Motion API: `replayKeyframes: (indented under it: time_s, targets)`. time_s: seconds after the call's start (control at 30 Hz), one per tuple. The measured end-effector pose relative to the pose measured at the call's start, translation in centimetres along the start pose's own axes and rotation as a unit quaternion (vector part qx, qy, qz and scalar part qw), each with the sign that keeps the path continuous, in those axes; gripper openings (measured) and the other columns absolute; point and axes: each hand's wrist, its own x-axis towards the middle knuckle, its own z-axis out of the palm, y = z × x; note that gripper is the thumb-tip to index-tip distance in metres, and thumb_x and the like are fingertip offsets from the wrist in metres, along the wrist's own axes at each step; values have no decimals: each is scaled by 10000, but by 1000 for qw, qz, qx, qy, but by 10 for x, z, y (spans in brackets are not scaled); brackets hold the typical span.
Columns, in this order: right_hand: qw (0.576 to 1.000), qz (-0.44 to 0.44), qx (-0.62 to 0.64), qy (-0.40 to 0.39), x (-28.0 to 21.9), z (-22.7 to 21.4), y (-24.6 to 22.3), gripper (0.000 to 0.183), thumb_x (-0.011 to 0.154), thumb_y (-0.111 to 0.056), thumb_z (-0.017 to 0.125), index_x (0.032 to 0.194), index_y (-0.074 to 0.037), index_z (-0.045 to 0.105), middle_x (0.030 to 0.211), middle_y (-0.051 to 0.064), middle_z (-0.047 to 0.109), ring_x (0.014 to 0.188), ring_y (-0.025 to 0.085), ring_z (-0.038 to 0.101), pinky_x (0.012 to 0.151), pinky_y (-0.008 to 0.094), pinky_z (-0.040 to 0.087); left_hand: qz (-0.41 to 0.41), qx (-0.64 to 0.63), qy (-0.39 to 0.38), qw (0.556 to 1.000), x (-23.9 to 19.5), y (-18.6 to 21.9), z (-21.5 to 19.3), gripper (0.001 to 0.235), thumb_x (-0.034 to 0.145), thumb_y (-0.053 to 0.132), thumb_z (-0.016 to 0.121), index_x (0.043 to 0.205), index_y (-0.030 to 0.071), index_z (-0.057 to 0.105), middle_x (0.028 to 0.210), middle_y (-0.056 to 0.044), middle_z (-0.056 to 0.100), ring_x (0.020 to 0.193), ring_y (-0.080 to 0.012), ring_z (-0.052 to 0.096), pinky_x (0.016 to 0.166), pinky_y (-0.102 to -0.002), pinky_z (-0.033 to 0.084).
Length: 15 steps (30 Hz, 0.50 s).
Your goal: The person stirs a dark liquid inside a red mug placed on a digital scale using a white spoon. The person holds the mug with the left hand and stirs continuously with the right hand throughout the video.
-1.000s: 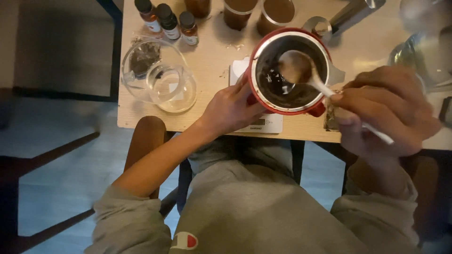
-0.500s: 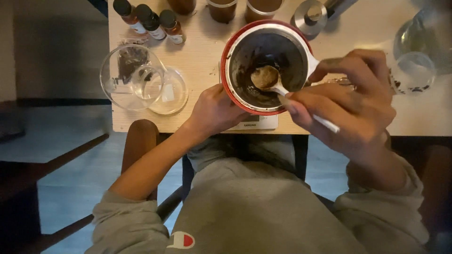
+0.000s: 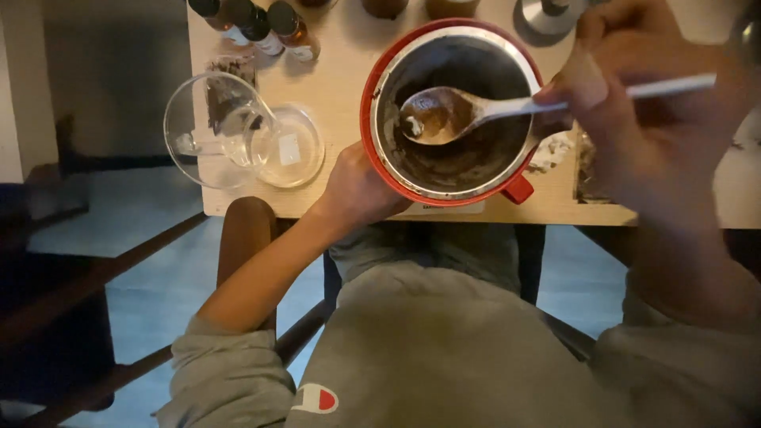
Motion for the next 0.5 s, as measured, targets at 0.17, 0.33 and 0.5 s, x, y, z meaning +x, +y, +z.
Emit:
replayKeyframes:
  time_s: [0.17, 0.33, 0.5]
  targets:
    - [999, 1, 26, -30, 3, -4, 1, 264, 1147, 27, 504, 963, 144, 654, 794, 166, 639, 761, 255, 388, 913, 445, 329, 21, 3, -6, 1000, -1, 0, -3, 279, 811, 159, 891, 925, 29, 671, 901, -143, 728, 779, -320, 704, 649, -410, 604]
    - [998, -57, -14, -8, -8, -6, 9, 296, 1123, -16, 530, 949, 166, 686, 738, 187, 508, 731, 318, 406, 856, 506, 350, 51, 40, -23, 998, 1, 1, -5, 234, 813, 115, 861, 889, 39, 654, 852, -134, 711, 716, -288, 679, 615, -379, 581]
    - [998, 10, 39, 52, -11, 0, 1, 318, 1204, -38, 455, 1058, 175, 640, 881, 246, 656, 867, 345, 562, 1069, 499, 420, -1, 12, -15, 1000, -2, 0, -2, 250, 786, 144, 876, 854, 55, 653, 827, -114, 712, 719, -274, 686, 597, -375, 579]
